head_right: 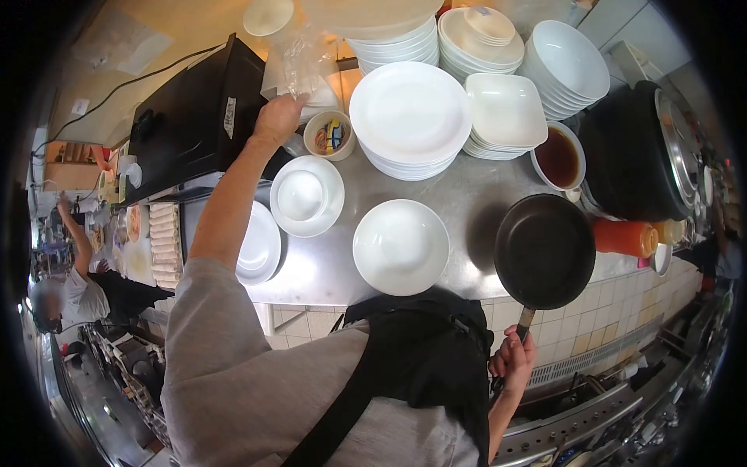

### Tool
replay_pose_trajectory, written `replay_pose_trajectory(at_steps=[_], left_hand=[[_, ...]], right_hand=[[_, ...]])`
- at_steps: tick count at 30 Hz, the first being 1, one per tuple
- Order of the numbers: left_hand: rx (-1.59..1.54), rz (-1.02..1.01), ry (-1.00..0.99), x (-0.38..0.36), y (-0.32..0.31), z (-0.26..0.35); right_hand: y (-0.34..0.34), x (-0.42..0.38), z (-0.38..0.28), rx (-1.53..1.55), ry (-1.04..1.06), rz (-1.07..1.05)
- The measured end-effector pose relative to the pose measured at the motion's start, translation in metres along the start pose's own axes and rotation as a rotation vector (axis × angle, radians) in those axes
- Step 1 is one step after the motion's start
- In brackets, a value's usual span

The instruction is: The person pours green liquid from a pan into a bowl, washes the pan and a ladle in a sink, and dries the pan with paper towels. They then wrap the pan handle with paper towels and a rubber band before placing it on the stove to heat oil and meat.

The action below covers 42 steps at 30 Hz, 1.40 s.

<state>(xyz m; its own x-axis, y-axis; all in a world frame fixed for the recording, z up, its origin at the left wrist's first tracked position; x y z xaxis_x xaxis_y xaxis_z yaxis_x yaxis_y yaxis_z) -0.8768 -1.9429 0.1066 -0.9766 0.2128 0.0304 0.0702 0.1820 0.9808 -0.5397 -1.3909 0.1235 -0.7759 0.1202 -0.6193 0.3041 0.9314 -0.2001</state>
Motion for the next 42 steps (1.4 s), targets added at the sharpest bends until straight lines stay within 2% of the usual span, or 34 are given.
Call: replay_pose_trajectory(at_steps=[3,5,9,11,15,21,23,27,29,33,36,38,42], left_hand=[[-0.102,-0.002,0.075,0.001,0.009,0.003],[0.010,0.168,0.109,0.002,0.017,0.002],[0.057,0.070,0.042,-0.003,0.005,0.009],[-0.049,0.018,0.041,-0.002,-0.007,0.009],[-0.146,0.090,-0.060,-0.008,0.005,0.012],[-0.212,-0.056,0.095,0.004,0.005,0.001],[-0.296,-0.147,0.315,0.006,0.014,-0.005],[-0.416,-0.050,0.379,-0.001,0.016,-0.007],[-0.177,0.212,0.093,-0.008,0.025,0.010],[-0.158,0.250,0.086,-0.010,0.011,0.015],[-0.159,0.191,0.032,-0.018,0.014,0.020],[-0.143,0.288,-0.060,-0.025,0.025,0.026],[-0.060,0.372,-0.117,-0.030,0.028,0.024]], right_hand=[[0.001,-0.001,0.001,-0.009,-0.012,0.020],[0.002,-0.001,0.002,-0.009,0.002,-0.001],[0.000,0.000,0.004,0.002,0.001,0.016],[0.000,0.001,0.003,0.019,0.001,0.000],[-0.002,0.001,0.002,-0.005,0.005,0.004],[-0.003,0.001,0.005,0.000,-0.002,0.011],[-0.002,0.002,0.007,0.009,-0.009,0.026],[-0.001,0.002,0.008,0.002,-0.010,0.021],[-0.001,0.003,0.007,0.011,0.003,0.006],[-0.001,0.004,0.007,0.008,0.009,0.010],[-0.001,0.006,0.007,0.016,0.002,-0.004],[-0.002,0.006,0.006,0.009,-0.001,-0.011],[-0.006,0.006,0.005,0.009,-0.003,0.003]])
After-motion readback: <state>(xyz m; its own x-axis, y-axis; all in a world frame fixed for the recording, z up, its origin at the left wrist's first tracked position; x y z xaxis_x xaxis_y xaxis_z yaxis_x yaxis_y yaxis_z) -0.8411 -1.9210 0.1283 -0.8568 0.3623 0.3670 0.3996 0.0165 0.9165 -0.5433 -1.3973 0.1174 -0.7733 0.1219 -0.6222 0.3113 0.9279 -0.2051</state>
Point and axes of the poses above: each hand's wrist, its own x-axis towards the middle knuckle, its own y-axis out of the back of the hand, z = x × y, the point moved 5 cm from there along x, towards the middle knuckle, and after that the axes turned 1 degree about -y, right-handed, at the moved point
